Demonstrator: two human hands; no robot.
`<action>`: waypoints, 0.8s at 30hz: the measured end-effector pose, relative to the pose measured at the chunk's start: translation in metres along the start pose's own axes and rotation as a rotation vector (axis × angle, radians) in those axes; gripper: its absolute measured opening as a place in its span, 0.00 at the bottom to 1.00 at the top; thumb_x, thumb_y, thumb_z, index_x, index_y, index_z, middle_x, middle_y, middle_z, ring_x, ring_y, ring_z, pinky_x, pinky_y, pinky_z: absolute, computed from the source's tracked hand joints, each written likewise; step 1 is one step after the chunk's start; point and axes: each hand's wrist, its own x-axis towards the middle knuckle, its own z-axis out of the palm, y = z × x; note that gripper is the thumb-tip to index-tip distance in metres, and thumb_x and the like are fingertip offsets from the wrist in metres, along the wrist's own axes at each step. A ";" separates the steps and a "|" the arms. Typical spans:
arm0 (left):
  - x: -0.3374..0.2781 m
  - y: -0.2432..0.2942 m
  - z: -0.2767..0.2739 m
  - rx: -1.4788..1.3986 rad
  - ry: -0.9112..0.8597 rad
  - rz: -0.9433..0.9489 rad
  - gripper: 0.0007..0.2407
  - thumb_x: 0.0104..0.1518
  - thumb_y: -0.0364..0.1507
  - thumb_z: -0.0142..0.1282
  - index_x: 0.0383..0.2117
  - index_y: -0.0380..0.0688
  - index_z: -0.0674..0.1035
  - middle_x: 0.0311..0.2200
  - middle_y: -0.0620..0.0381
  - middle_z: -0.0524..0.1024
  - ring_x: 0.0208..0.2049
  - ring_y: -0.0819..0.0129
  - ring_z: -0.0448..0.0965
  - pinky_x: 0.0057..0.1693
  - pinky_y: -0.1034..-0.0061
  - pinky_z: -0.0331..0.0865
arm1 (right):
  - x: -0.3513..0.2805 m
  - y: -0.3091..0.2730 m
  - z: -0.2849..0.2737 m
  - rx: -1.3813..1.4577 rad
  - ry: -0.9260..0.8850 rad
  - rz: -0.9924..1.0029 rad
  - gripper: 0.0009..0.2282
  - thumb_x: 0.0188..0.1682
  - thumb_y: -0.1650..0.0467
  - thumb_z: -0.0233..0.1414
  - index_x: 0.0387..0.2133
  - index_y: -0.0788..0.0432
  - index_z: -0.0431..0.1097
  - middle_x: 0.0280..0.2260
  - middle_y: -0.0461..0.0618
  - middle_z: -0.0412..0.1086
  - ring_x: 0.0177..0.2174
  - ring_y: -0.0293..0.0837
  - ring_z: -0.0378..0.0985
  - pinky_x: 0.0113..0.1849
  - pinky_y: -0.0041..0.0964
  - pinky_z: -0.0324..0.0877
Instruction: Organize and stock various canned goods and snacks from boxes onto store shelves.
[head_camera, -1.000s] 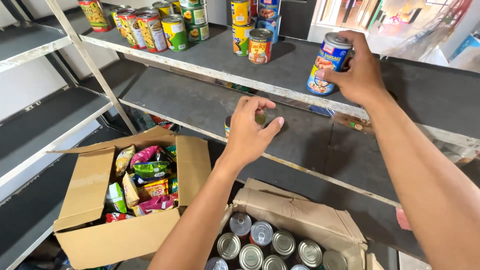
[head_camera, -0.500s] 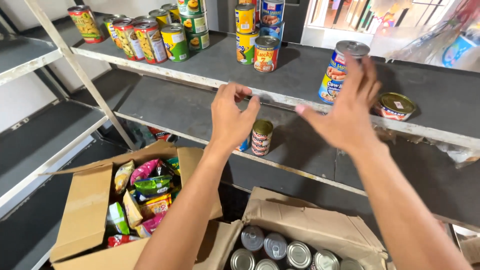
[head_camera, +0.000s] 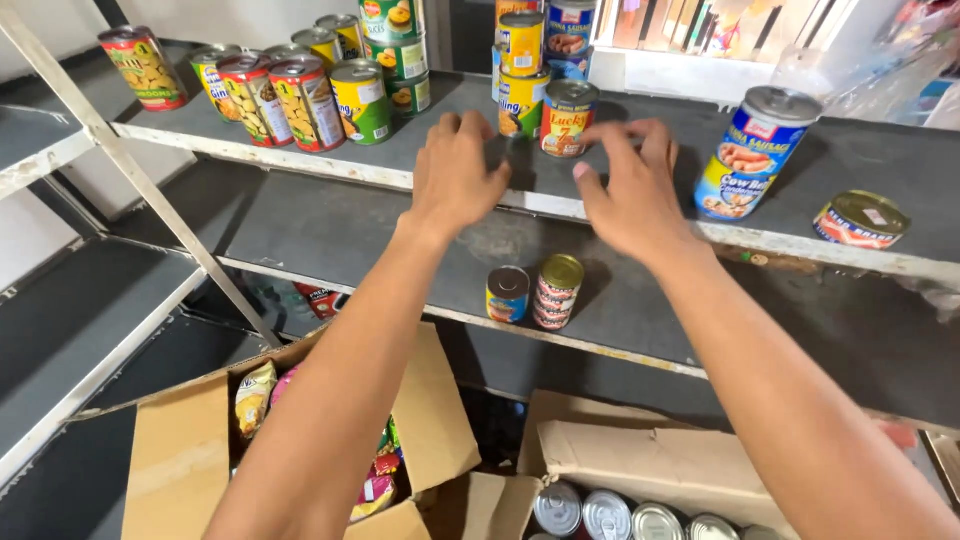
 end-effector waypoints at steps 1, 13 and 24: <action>-0.002 -0.005 0.002 -0.006 -0.008 -0.003 0.16 0.49 0.31 0.66 0.41 0.38 0.76 0.42 0.40 0.74 0.47 0.42 0.74 0.50 0.56 0.69 | 0.007 0.000 0.007 -0.003 -0.007 0.007 0.18 0.54 0.69 0.60 0.56 0.52 0.67 0.55 0.66 0.57 0.53 0.66 0.59 0.55 0.57 0.60; 0.012 -0.014 0.019 0.285 -0.385 -0.096 0.25 0.59 0.46 0.48 0.54 0.39 0.70 0.56 0.42 0.67 0.61 0.48 0.62 0.61 0.48 0.56 | 0.078 0.007 0.052 0.031 -0.100 0.193 0.31 0.42 0.62 0.68 0.56 0.50 0.58 0.48 0.65 0.66 0.53 0.66 0.65 0.54 0.60 0.58; 0.042 -0.017 0.011 0.163 -0.601 -0.242 0.39 0.48 0.52 0.58 0.60 0.37 0.60 0.63 0.47 0.59 0.67 0.51 0.54 0.65 0.44 0.52 | 0.077 -0.001 0.052 -0.419 0.236 0.266 0.36 0.29 0.73 0.63 0.56 0.62 0.57 0.55 0.74 0.47 0.52 0.71 0.52 0.45 0.66 0.55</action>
